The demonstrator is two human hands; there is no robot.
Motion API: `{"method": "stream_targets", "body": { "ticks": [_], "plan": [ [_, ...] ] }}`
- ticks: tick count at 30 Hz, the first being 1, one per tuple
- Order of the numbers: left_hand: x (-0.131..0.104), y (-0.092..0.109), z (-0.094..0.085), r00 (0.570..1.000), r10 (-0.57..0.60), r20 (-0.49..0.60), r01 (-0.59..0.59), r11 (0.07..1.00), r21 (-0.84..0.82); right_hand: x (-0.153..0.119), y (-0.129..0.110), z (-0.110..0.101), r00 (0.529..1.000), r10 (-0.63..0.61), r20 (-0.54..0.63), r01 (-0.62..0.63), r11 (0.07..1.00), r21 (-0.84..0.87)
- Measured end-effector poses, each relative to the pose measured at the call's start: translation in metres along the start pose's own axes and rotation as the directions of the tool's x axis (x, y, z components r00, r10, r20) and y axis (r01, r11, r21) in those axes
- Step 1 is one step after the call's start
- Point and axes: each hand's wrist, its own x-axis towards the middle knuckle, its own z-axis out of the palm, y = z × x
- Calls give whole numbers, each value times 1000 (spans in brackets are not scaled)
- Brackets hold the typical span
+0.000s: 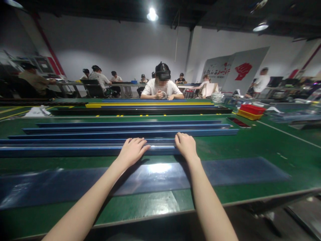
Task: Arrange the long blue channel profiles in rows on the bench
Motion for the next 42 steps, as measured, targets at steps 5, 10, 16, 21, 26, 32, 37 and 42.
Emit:
{"method": "stream_targets", "body": {
  "ticks": [5,10,16,21,26,32,37,42],
  "plan": [
    [1,-3,-7,994,-112,-16,113,992,61,-1,-1,-3,993,117,19,-117,993,-28],
    [0,-2,-4,992,-113,-48,117,989,96,-2,-5,-2,995,90,36,-89,996,-31],
    [-1,5,0,1000,25,-8,-25,1000,12,-3,-14,1,995,-76,59,73,996,60],
    [-2,10,6,985,171,38,-170,985,-36,-5,-23,2,967,-233,100,216,964,152],
    [-3,10,8,982,155,107,-151,988,-43,-5,-20,1,965,-251,78,231,951,205],
    [-1,9,1,990,83,113,-78,996,-50,-3,-10,0,996,-86,21,82,987,135],
    [-1,6,-5,997,-1,76,2,1000,-8,-3,-5,-1,999,47,-13,-46,997,66],
    [-1,6,-5,999,-32,27,31,999,27,-2,-4,0,994,102,30,-102,995,3]
  ]
}}
